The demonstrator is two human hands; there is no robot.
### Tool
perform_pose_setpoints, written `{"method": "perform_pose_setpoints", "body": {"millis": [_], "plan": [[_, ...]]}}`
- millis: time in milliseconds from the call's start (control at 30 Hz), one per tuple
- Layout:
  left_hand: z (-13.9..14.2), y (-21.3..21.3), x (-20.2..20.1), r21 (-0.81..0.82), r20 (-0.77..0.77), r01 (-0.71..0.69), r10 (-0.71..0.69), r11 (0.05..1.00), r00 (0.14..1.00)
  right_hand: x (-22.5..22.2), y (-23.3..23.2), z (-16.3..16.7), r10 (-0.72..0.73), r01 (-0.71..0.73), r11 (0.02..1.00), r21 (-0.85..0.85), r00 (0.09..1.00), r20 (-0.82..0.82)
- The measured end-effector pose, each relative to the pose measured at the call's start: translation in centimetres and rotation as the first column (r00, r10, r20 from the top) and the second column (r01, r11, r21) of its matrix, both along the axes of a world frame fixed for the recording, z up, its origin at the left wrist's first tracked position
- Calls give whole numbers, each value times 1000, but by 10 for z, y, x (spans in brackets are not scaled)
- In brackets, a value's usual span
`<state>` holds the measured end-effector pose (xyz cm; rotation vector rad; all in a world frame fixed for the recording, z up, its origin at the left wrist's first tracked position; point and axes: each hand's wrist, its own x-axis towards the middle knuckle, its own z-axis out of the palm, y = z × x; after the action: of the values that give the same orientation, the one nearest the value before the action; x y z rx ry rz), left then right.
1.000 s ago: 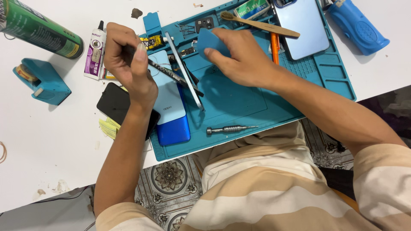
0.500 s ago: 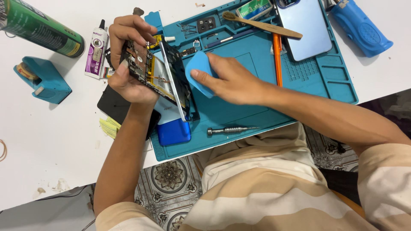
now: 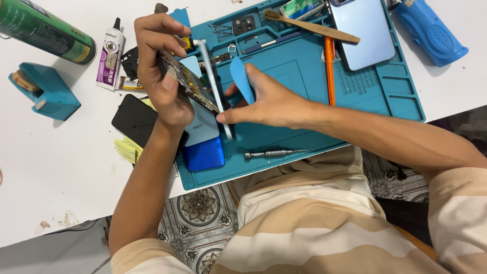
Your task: The person disassembles a smartphone on a workbench, removes the back cover, detaches internal components, and uses a plastic pry tool and screwdriver to separate the screen and battery. The person then reassembles the device by aligning the screen and securing the back cover.
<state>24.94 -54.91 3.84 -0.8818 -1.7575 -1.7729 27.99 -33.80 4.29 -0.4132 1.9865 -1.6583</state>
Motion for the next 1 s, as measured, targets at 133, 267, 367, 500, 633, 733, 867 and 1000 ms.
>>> {"method": "perform_pose_setpoints", "body": {"millis": [133, 267, 367, 500, 633, 733, 867, 1000], "plan": [[-2, 1, -4, 17, -15, -18, 18, 1000, 1000, 6, -5, -5, 2, -4, 998, -63, 1000, -24], [-3, 2, -5, 24, 0, -17, 18, 1000, 1000, 6, -5, -9, 13, -46, 973, -227, 990, -144], [-3, 0, -6, 21, -16, -29, 30, 999, 999, 5, -3, -9, 12, -46, 980, -193, 984, -177], [-4, -2, -8, 31, -7, -25, 25, 999, 1000, 6, 0, -7, -7, 2, 1000, -25, 976, -219], [-6, -4, -9, 34, 16, -28, 28, 999, 999, 6, 1, -7, -24, -18, 989, -145, 958, -285], [-7, -5, -10, 18, 14, -39, 39, 999, 999, 7, 1, -8, -59, 12, 973, -231, 978, -199], [-8, -5, -10, 16, 11, -60, 60, 998, 998, 6, 3, -7, -87, 19, 953, -302, 973, -214], [-9, -5, -9, 26, 32, -80, 79, 996, 996, 6, 4, -6, -90, 22, 939, -343, 979, -183]]}}
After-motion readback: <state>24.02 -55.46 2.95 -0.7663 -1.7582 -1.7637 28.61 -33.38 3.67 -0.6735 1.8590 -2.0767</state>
